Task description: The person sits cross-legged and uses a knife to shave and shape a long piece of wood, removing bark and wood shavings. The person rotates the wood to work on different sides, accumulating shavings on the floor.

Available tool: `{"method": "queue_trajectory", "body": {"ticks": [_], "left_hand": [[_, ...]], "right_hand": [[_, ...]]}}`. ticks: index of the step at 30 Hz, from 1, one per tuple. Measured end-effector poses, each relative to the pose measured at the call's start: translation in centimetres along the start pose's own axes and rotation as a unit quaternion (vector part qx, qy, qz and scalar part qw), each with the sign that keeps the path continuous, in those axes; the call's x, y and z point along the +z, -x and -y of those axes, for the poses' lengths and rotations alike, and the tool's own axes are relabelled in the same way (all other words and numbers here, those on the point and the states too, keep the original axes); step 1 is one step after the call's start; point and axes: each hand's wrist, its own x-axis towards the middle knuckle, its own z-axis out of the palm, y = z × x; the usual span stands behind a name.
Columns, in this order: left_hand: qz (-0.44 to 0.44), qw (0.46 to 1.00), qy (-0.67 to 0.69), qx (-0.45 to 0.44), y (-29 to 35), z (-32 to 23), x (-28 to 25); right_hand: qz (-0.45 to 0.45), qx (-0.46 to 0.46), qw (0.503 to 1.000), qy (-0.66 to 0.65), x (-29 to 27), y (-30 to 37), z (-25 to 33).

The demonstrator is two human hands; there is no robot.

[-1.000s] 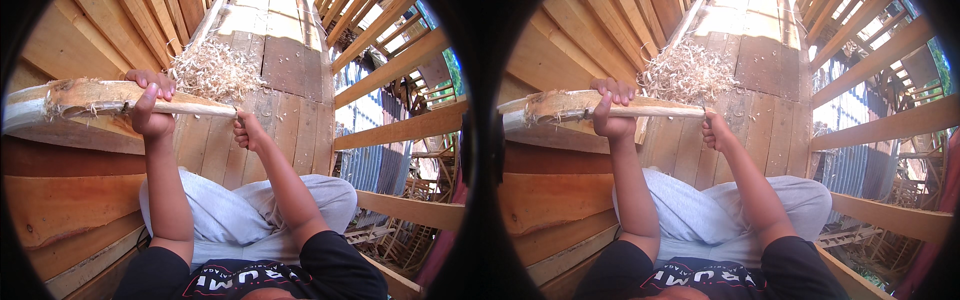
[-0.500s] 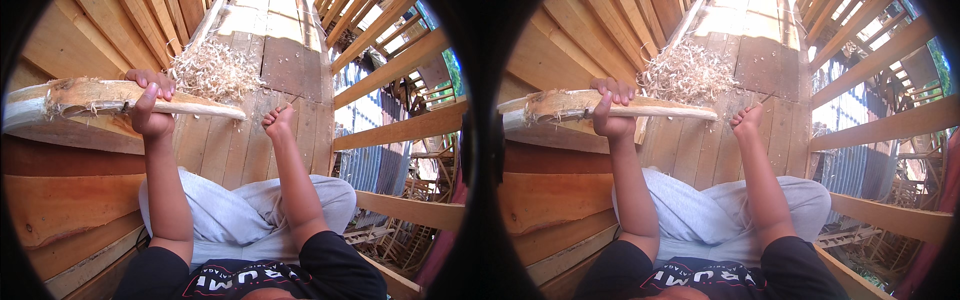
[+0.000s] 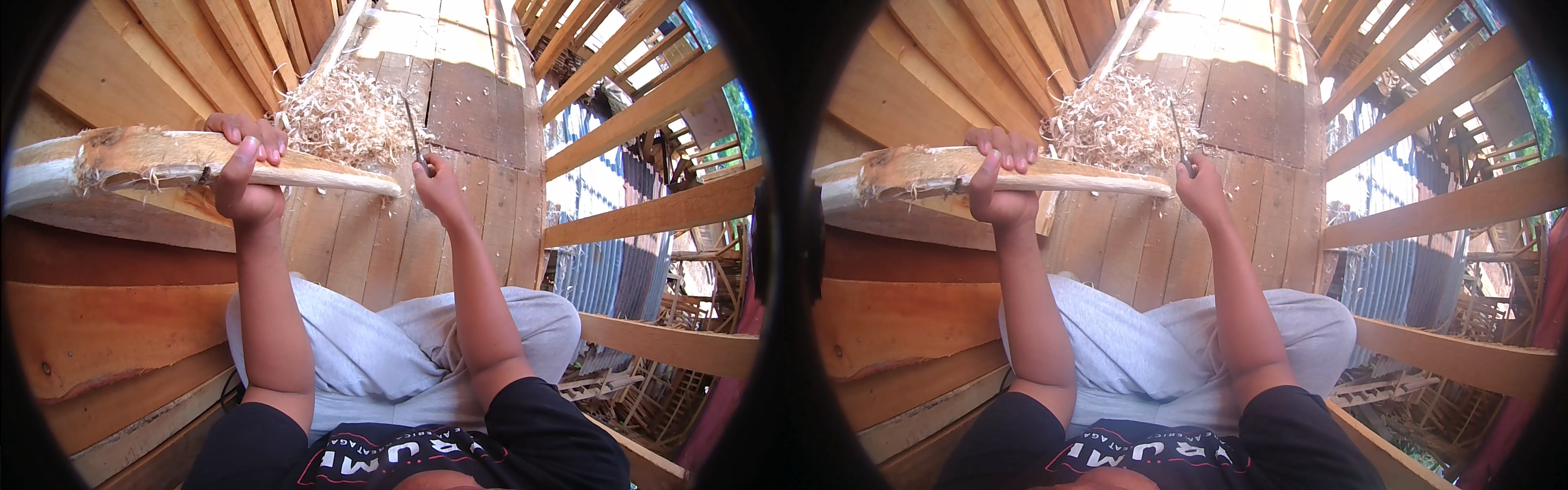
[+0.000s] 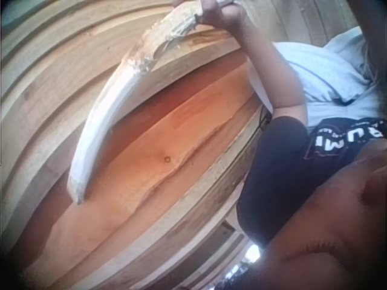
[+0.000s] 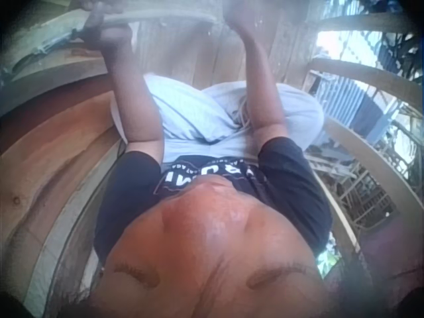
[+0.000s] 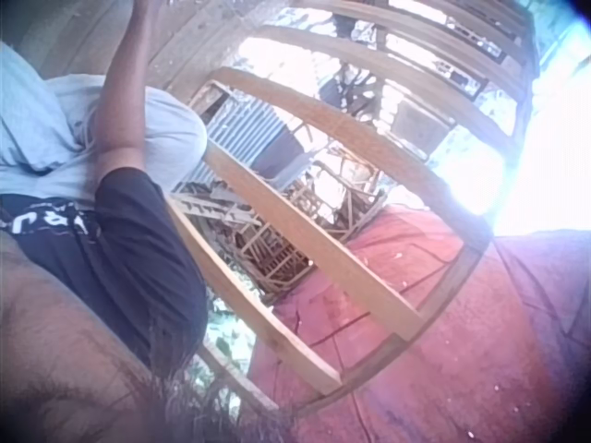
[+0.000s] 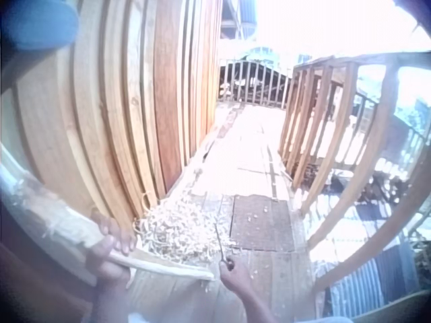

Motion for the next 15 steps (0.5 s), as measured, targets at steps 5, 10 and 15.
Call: {"method": "queue_trajectory", "body": {"ticks": [5, 10, 15], "left_hand": [[0.076, 0.997, 0.018, 0.008, -0.2, -0.1, -0.2], [-0.023, 0.989, -0.078, 0.124, 0.1, 0.7, 0.8], [0.005, 0.996, -0.087, 0.001, 0.3, -1.1, 0.9]], "right_hand": [[0.158, 0.047, 0.974, 0.156, 1.6, 1.9, -0.7], [0.162, 0.062, 0.980, 0.100, 4.3, 3.5, 2.4], [0.222, 0.127, 0.964, 0.073, 2.3, 3.8, 2.8]]}}
